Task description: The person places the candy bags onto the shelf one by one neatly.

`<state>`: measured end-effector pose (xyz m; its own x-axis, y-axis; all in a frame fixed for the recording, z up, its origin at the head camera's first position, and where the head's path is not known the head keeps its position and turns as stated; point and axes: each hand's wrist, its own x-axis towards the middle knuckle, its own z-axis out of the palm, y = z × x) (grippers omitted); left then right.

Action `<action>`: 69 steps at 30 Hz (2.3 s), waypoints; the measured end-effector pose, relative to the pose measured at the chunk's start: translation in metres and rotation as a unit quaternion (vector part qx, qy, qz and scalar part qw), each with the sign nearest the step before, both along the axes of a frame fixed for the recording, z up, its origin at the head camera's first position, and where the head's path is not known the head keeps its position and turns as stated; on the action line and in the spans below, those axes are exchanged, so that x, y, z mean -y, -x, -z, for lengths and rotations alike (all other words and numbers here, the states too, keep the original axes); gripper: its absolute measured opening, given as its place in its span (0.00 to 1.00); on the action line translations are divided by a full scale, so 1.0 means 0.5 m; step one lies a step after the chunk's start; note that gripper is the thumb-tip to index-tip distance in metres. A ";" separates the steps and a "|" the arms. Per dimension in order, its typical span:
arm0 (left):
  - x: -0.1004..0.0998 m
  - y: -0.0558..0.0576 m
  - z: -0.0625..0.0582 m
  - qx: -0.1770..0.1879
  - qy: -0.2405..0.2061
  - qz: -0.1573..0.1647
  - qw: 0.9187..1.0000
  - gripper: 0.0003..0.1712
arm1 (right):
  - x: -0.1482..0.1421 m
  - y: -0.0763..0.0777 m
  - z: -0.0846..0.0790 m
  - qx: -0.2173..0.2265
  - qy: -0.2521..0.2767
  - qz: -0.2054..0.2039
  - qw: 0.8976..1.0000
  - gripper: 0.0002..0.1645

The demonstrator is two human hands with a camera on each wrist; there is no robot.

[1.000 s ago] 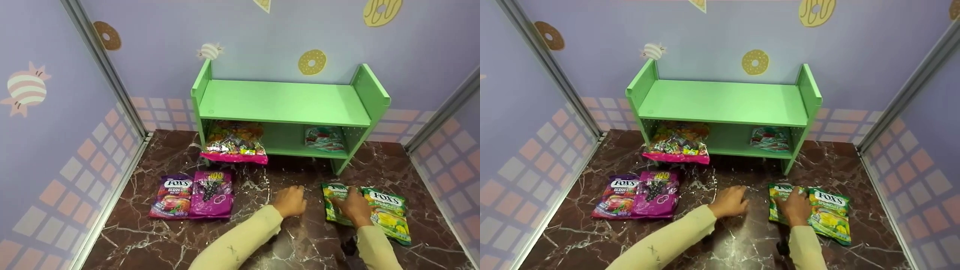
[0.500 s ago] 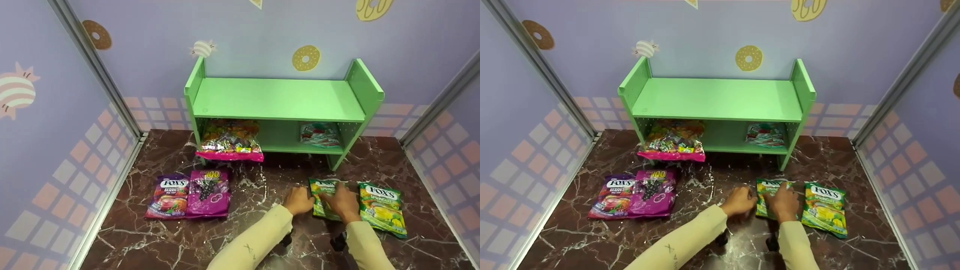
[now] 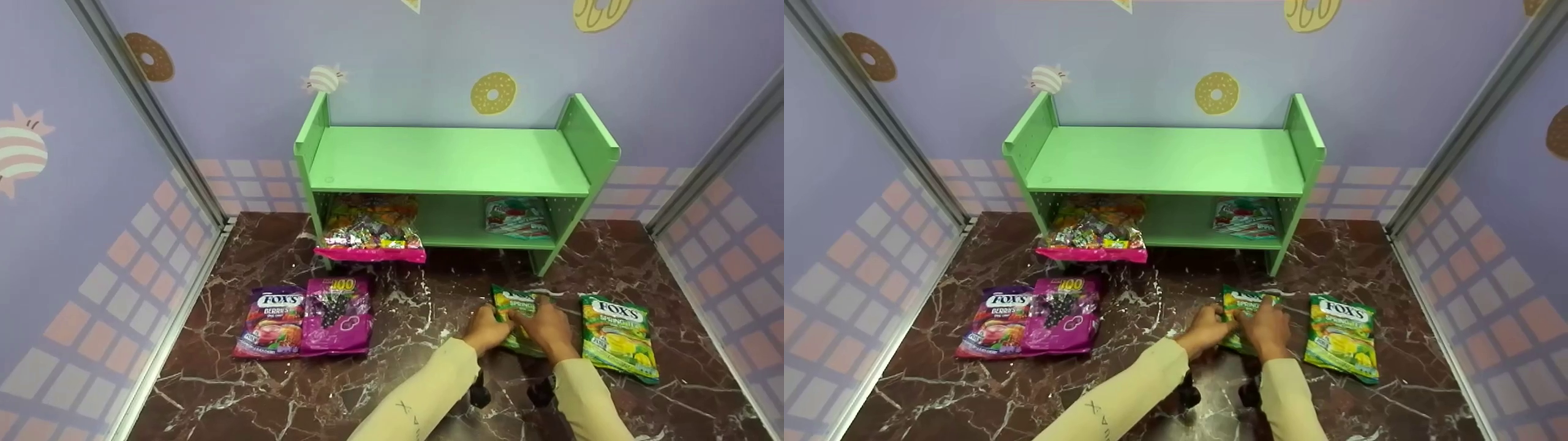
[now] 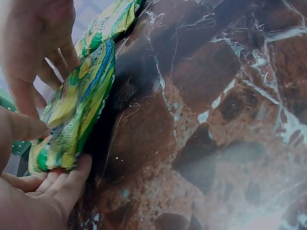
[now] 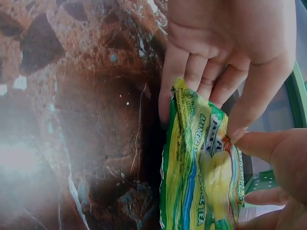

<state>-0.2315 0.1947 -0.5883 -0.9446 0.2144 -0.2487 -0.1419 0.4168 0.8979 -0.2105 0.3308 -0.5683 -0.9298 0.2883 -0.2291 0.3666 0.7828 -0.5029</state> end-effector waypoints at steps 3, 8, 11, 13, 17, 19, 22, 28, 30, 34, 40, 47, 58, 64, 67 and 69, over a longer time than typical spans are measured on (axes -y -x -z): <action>0.000 -0.002 0.005 -0.009 -0.024 0.010 1.000 0.19 | 0.003 -0.001 0.002 -0.003 0.012 0.005 1.000 0.53; -0.003 -0.004 0.013 -0.010 -0.062 0.019 0.998 0.25 | 0.008 -0.002 0.006 -0.018 0.028 0.020 0.999 0.46; -0.004 -0.006 0.019 -0.011 -0.080 0.016 0.997 0.28 | 0.009 -0.004 0.005 -0.021 0.044 0.027 0.998 0.44; -0.003 -0.007 0.022 -0.016 -0.096 0.017 0.995 0.29 | 0.011 -0.005 0.003 -0.022 0.053 0.030 0.998 0.43; 0.007 -0.008 0.027 -0.031 -0.127 0.008 0.991 0.29 | 0.020 -0.005 0.003 -0.030 0.069 0.034 0.997 0.42; 0.013 -0.007 0.028 -0.034 -0.147 -0.001 0.989 0.29 | 0.025 -0.004 0.005 -0.042 0.079 0.040 0.995 0.40; 0.025 -0.007 0.028 -0.036 -0.151 -0.013 0.988 0.29 | 0.028 -0.004 0.011 -0.064 0.099 0.054 0.992 0.36; 0.052 -0.016 0.015 -0.043 -0.136 -0.043 0.989 0.30 | 0.023 -0.010 0.017 -0.077 0.143 0.068 0.984 0.35; 0.058 -0.019 0.006 -0.039 -0.148 -0.047 0.987 0.30 | 0.020 -0.012 0.016 -0.073 0.155 0.075 0.982 0.38; 0.068 -0.021 -0.012 -0.022 -0.180 -0.049 0.982 0.29 | 0.017 -0.016 0.010 -0.048 0.209 0.086 0.973 0.47; 0.084 -0.020 -0.034 0.005 -0.229 -0.049 0.972 0.29 | 0.021 -0.022 -0.004 -0.034 0.328 0.103 0.938 0.53; 0.108 -0.006 -0.046 0.026 -0.286 -0.058 0.956 0.32 | 0.043 -0.026 -0.026 -0.071 0.406 0.101 0.906 0.47; 0.143 0.016 -0.073 0.032 -0.375 -0.052 0.925 0.33 | 0.074 -0.028 -0.052 -0.089 0.504 0.065 0.857 0.36; 0.158 0.026 -0.083 0.041 -0.404 -0.069 0.911 0.33 | 0.090 -0.022 -0.065 -0.096 0.521 0.040 0.847 0.31; 0.163 0.032 -0.084 0.040 -0.413 -0.081 0.906 0.33 | 0.102 -0.015 -0.070 -0.102 0.528 0.032 0.843 0.30; 0.166 0.036 -0.082 0.040 -0.422 -0.090 0.901 0.34 | 0.110 -0.010 -0.073 -0.103 0.530 0.027 0.841 0.30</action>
